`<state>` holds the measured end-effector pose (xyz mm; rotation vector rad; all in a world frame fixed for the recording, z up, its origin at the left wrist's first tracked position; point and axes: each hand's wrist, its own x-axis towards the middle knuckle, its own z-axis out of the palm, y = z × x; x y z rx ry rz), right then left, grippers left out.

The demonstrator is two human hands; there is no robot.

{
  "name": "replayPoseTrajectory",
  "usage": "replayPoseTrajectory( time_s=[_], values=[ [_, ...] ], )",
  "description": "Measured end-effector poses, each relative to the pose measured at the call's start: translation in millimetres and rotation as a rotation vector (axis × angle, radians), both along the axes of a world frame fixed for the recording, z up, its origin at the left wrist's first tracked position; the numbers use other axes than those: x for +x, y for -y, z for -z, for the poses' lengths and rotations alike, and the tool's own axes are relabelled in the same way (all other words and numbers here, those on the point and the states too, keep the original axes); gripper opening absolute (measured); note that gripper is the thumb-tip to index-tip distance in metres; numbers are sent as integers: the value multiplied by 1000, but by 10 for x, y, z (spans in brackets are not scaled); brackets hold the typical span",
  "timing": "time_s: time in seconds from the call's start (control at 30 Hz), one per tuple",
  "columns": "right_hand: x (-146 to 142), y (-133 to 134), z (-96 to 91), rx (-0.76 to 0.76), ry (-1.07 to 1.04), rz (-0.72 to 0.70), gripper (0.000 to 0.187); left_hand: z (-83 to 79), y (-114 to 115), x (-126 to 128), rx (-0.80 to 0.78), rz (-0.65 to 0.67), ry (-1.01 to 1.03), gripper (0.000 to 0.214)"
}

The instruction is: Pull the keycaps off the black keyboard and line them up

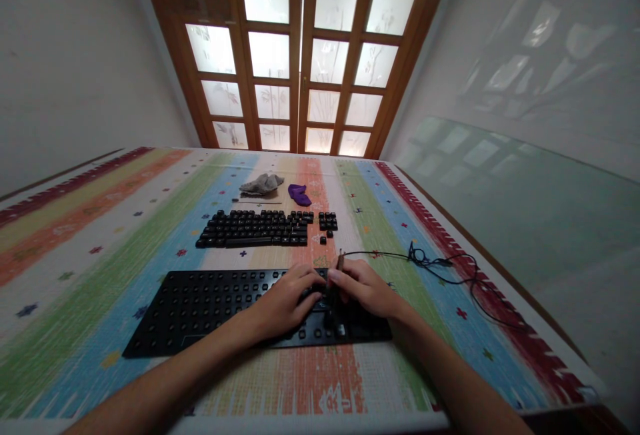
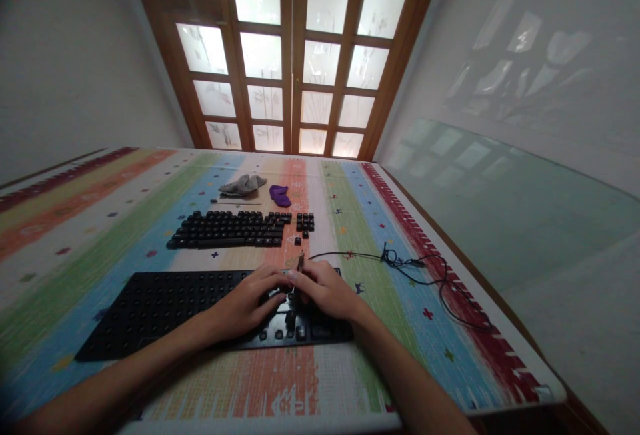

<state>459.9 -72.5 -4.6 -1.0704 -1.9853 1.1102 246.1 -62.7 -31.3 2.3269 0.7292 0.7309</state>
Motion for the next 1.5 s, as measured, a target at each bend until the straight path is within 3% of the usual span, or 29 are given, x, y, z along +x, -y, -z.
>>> replayPoseTrajectory(
  time_s=[0.2, 0.5, 0.6, 0.7, 0.87, 0.97, 1.2, 1.37, 1.5],
  values=[
    [27, 20, -38, -45, -195, 16, 49, -146, 42, -30, -204, 110, 129, 76],
    [76, 32, -56, -97, -269, -2, 52, -98, -35, 12, -677, 154, 316, 71],
    [82, 22, -41, -104, -314, -4, 49, -72, -63, -9, -727, 134, 347, 64],
    [73, 15, -31, -78, -323, 32, 47, -91, -83, -27, -638, 35, 283, 43],
    [56, 4, -33, 6, -244, 119, 50, -201, -119, -33, -330, -138, 124, 25],
    [64, -1, -34, 38, -201, 150, 50, -249, -160, -42, -209, -131, 59, 20],
    [75, -12, -45, 126, -125, 188, 49, -340, -247, -14, -91, -43, -26, 14],
    [85, -31, -51, 194, -93, 251, 49, -385, -391, 86, 68, -119, -9, 11],
    [86, -24, -62, 216, -26, 197, 50, -313, -615, 228, 214, -152, -72, 11]
  ],
)
